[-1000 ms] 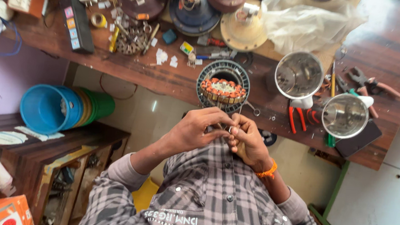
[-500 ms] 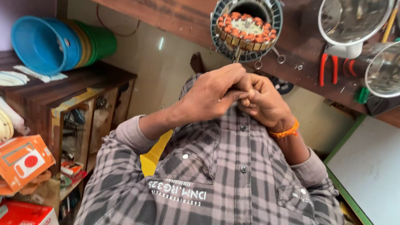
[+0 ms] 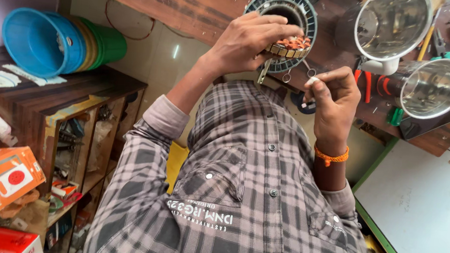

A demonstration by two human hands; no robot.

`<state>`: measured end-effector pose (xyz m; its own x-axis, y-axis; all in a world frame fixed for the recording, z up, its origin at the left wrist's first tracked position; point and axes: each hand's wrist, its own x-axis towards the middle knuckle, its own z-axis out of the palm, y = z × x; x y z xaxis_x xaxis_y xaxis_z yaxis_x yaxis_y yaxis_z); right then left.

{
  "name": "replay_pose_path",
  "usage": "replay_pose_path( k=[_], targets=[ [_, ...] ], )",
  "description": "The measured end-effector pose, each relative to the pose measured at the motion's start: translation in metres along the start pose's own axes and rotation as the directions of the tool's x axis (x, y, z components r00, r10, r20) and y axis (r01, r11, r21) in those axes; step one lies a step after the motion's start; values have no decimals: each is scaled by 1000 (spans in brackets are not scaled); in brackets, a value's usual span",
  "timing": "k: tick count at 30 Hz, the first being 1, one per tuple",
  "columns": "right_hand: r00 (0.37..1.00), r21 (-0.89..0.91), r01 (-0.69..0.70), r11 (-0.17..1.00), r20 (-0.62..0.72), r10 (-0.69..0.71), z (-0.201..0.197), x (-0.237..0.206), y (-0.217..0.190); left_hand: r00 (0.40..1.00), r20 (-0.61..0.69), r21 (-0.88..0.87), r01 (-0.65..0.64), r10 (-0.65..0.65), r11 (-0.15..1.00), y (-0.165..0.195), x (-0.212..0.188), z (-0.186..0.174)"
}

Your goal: The person works on a motor armature at a workbench, pressing small white insulation pieces into the slots around the copper commutator by hand, rotating the armature to reach each slot, and occasionally picking up or setting down small parts and a hand tool while fitting the pieces into place.

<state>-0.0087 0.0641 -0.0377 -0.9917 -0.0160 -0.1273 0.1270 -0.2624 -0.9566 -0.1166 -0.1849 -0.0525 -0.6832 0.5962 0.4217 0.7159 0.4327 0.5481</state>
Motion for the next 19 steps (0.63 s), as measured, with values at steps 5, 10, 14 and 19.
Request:
replay_pose_path(
  k=[5, 10, 14, 19],
  targets=[
    [937, -423, 303, 854, -33, -349, 17, 35, 1, 986, 14, -174, 167, -167, 971, -10, 11, 4],
    [706, -673, 637, 377, 312, -636, 33, 66, 5, 978, -75, -237, 173, -195, 956, -8, 24, 1],
    [677, -724, 631, 281, 337, -654, 36, 71, 23, 939, -9, -370, 316, -343, 874, -7, 23, 3],
    [680, -714, 620, 325, 284, -676, 20, 81, 61, 936, -48, -380, 305, -348, 873, -22, 20, 16]
  ],
)
